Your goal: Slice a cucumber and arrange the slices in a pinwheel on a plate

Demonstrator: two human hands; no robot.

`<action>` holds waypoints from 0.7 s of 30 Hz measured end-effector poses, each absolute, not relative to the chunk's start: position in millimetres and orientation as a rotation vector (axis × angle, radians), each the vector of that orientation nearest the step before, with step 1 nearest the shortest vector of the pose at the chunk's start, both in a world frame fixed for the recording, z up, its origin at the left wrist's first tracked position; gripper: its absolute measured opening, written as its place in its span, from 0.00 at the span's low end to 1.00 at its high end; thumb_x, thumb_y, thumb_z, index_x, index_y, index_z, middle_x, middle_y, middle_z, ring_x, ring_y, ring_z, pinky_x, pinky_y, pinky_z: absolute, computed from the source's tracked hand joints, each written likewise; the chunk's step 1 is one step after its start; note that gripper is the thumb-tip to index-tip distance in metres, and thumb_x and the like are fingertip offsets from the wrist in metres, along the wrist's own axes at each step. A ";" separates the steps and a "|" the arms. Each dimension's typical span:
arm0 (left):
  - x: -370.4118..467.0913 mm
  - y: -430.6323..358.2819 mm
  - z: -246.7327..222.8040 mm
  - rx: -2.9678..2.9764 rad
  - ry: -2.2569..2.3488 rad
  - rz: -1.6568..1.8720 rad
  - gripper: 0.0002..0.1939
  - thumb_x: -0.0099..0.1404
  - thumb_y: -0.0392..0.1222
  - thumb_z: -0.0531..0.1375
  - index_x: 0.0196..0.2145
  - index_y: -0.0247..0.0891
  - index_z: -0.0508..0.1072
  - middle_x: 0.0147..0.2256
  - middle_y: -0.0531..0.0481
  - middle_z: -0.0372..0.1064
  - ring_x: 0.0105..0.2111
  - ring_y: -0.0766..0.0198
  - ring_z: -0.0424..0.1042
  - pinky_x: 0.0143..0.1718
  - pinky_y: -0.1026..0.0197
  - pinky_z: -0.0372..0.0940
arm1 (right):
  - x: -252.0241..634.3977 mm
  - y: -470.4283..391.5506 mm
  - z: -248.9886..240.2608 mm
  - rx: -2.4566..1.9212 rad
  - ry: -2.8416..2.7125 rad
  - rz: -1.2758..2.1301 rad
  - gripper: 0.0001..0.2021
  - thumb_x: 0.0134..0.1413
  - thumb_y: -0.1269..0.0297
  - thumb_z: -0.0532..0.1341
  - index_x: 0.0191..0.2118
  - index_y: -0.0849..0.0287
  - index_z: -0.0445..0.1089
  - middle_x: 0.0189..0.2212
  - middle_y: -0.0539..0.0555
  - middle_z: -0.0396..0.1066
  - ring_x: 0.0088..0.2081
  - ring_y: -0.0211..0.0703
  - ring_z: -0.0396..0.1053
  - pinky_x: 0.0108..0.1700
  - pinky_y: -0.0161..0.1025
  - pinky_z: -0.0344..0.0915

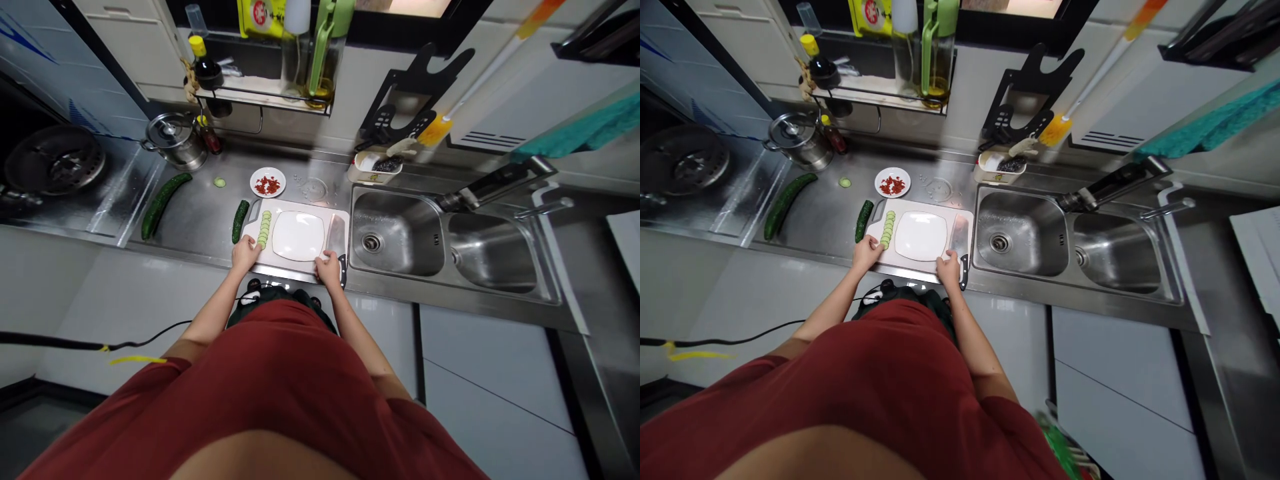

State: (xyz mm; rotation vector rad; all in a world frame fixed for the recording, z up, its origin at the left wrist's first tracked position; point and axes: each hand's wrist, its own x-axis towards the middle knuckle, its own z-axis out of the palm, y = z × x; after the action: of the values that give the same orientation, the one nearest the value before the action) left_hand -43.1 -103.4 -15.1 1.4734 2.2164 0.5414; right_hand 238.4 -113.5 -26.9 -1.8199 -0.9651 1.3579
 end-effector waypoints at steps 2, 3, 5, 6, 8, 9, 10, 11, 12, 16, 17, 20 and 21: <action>-43.8 -104.5 -16.2 1.485 2.249 0.483 0.14 0.56 0.50 0.61 0.38 0.40 0.70 0.30 0.49 0.70 0.32 0.58 0.69 0.35 0.61 0.57 | 241.0 -116.0 -24.4 -1.814 -1.097 1.203 0.22 0.46 0.61 0.59 0.49 0.57 0.60 0.16 0.39 0.62 0.16 0.38 0.61 0.21 0.33 0.57; -43.5 -105.4 -16.9 1.486 2.259 0.458 0.15 0.56 0.51 0.61 0.38 0.40 0.70 0.31 0.47 0.70 0.33 0.57 0.69 0.35 0.60 0.58 | 241.8 -117.1 -23.4 -1.806 -1.150 1.137 0.22 0.47 0.60 0.58 0.50 0.58 0.60 0.16 0.40 0.62 0.17 0.39 0.62 0.22 0.33 0.59; -42.1 -107.3 -18.4 1.487 2.267 0.423 0.15 0.57 0.52 0.61 0.38 0.39 0.70 0.33 0.46 0.70 0.35 0.56 0.69 0.37 0.60 0.58 | 242.5 -118.9 -22.2 -1.780 -1.198 1.084 0.22 0.48 0.59 0.57 0.51 0.58 0.61 0.17 0.40 0.62 0.19 0.39 0.63 0.25 0.34 0.60; -41.3 -108.2 -19.2 1.489 2.266 0.414 0.15 0.58 0.51 0.60 0.37 0.39 0.70 0.34 0.45 0.69 0.36 0.56 0.69 0.37 0.60 0.58 | 242.5 -119.5 -21.9 -1.768 -1.198 1.081 0.22 0.49 0.59 0.57 0.51 0.58 0.61 0.17 0.40 0.62 0.19 0.40 0.64 0.26 0.34 0.60; -39.8 -109.8 -20.7 1.493 2.260 0.409 0.13 0.59 0.50 0.60 0.37 0.39 0.70 0.35 0.45 0.69 0.37 0.55 0.69 0.38 0.59 0.59 | 242.1 -120.4 -21.6 -1.746 -1.172 1.094 0.21 0.49 0.58 0.57 0.50 0.57 0.61 0.17 0.41 0.62 0.20 0.40 0.64 0.26 0.34 0.60; -39.2 -110.4 -21.4 1.493 2.256 0.411 0.13 0.59 0.50 0.60 0.37 0.39 0.70 0.35 0.45 0.69 0.37 0.55 0.69 0.38 0.59 0.59 | 241.9 -120.8 -21.4 -1.737 -1.155 1.101 0.21 0.49 0.58 0.57 0.50 0.57 0.61 0.17 0.41 0.62 0.20 0.40 0.63 0.26 0.34 0.60; -38.8 -110.7 -22.1 1.491 2.252 0.415 0.12 0.59 0.49 0.59 0.37 0.40 0.70 0.35 0.45 0.69 0.37 0.56 0.69 0.38 0.59 0.59 | 241.6 -121.2 -21.1 -1.729 -1.143 1.106 0.21 0.49 0.58 0.57 0.50 0.56 0.61 0.17 0.41 0.63 0.20 0.40 0.63 0.26 0.34 0.60; -38.4 -110.8 -22.8 1.489 2.248 0.419 0.11 0.59 0.49 0.59 0.36 0.40 0.70 0.35 0.45 0.69 0.37 0.56 0.69 0.38 0.59 0.59 | 241.3 -121.6 -20.6 -1.721 -1.140 1.107 0.20 0.49 0.58 0.57 0.50 0.56 0.62 0.17 0.41 0.63 0.20 0.40 0.63 0.26 0.33 0.60; -38.0 -110.7 -23.5 1.486 2.246 0.424 0.11 0.59 0.48 0.59 0.36 0.40 0.70 0.35 0.45 0.69 0.37 0.56 0.69 0.38 0.59 0.59 | 241.0 -122.1 -20.0 -1.715 -1.143 1.105 0.20 0.49 0.58 0.57 0.50 0.56 0.62 0.17 0.41 0.63 0.20 0.40 0.63 0.25 0.33 0.60; -36.9 -109.6 -25.9 1.470 2.258 0.451 0.11 0.59 0.47 0.59 0.37 0.40 0.70 0.36 0.45 0.68 0.38 0.55 0.68 0.38 0.59 0.59 | 239.8 -124.4 -16.3 -1.709 -1.166 1.098 0.20 0.50 0.59 0.57 0.49 0.56 0.62 0.17 0.42 0.62 0.20 0.40 0.63 0.25 0.33 0.60; -36.6 -109.3 -26.3 1.471 2.260 0.460 0.11 0.59 0.46 0.59 0.38 0.40 0.70 0.36 0.45 0.68 0.38 0.55 0.68 0.38 0.59 0.59 | 239.5 -125.0 -15.3 -1.712 -1.165 1.098 0.19 0.50 0.59 0.57 0.49 0.56 0.62 0.17 0.42 0.62 0.20 0.40 0.63 0.25 0.33 0.60; -35.7 -108.9 -26.0 1.472 2.259 0.472 0.11 0.59 0.46 0.59 0.39 0.40 0.70 0.37 0.45 0.68 0.38 0.56 0.68 0.38 0.59 0.59 | 238.9 -126.2 -13.6 -1.710 -1.180 1.090 0.18 0.50 0.59 0.58 0.48 0.55 0.63 0.17 0.42 0.62 0.20 0.40 0.63 0.25 0.33 0.60; -35.2 -108.9 -25.3 1.467 2.260 0.472 0.11 0.59 0.45 0.59 0.39 0.40 0.70 0.37 0.45 0.68 0.38 0.56 0.69 0.39 0.59 0.59 | 238.8 -126.5 -13.6 -1.707 -1.188 1.087 0.17 0.51 0.59 0.57 0.48 0.55 0.63 0.17 0.42 0.62 0.20 0.40 0.62 0.25 0.33 0.60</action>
State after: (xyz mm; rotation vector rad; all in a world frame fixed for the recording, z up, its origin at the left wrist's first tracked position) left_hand -35.2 -108.9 -25.3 1.4674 2.2602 0.4721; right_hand 238.8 -126.5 -13.6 -1.7073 -1.1883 1.0868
